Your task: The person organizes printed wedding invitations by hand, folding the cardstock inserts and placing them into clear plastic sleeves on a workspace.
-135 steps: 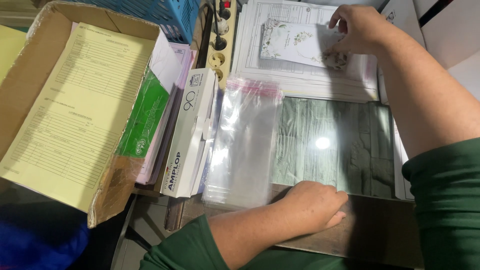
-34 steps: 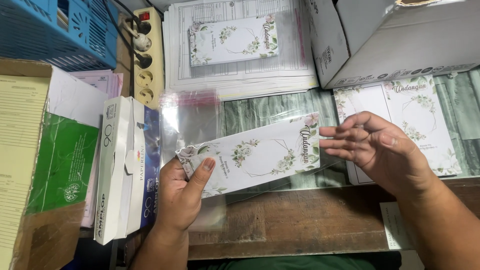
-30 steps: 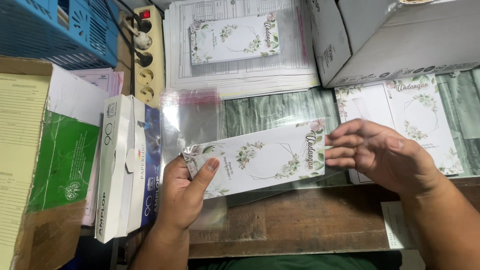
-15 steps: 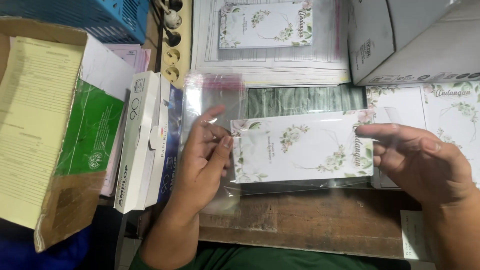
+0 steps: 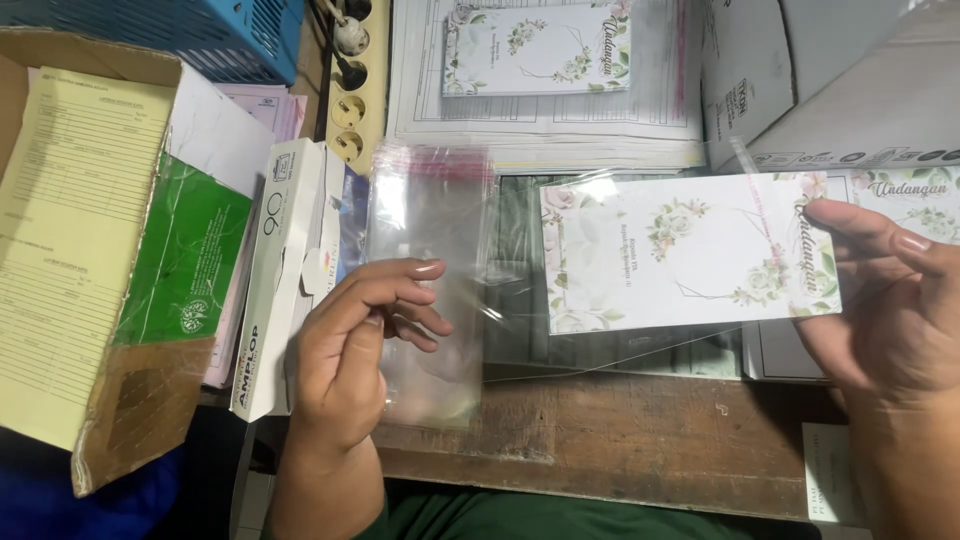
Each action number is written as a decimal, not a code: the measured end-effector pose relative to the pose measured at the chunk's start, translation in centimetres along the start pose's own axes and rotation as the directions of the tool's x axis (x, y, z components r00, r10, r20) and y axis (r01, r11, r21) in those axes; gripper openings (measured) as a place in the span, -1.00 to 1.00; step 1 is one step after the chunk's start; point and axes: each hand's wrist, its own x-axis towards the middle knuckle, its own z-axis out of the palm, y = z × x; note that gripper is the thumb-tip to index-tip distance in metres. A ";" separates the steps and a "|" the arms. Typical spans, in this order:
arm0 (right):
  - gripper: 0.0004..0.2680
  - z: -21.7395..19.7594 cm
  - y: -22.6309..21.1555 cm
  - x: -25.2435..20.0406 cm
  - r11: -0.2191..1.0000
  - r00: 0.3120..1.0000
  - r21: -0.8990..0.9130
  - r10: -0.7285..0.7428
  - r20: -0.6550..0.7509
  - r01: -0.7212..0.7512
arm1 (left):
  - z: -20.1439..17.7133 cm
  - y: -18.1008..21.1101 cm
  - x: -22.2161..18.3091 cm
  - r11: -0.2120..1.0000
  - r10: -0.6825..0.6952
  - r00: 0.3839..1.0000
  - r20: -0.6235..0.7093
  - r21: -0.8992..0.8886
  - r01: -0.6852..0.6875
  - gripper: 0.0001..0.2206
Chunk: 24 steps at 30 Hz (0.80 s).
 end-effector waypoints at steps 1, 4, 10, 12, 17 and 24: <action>-0.70 -0.1 0.0 0.1 0.999 1.000 0.033 -0.002 -0.026 0.003 | -0.3 0.6 0.0 0.997 0.017 0.998 0.057 0.073 -0.021 -0.65; -0.73 -0.7 0.2 0.3 0.995 1.000 0.094 -0.031 0.003 0.031 | -1.1 1.0 -0.9 0.987 0.020 0.988 0.155 0.155 -0.044 -0.57; -0.74 -1.0 0.3 0.4 0.986 0.995 0.167 -0.027 0.101 0.010 | -0.6 -0.2 -1.8 0.903 0.298 0.944 0.140 0.279 -0.327 -0.74; -0.76 -1.1 0.4 0.3 0.992 0.999 0.118 -0.040 0.022 0.037 | -0.3 -0.5 -2.4 0.869 0.333 0.941 0.061 0.369 -0.331 -0.77; -0.76 -0.1 -0.5 -0.2 0.991 0.997 0.108 -0.079 -0.010 0.080 | 0.5 -1.4 -4.3 0.711 0.459 0.883 -0.101 0.637 -0.297 -0.81; -0.64 -8.8 1.8 1.0 0.895 0.935 0.446 -0.154 0.320 -0.005 | -0.8 -4.2 -6.9 0.359 0.642 0.758 -0.119 0.919 -0.160 -0.75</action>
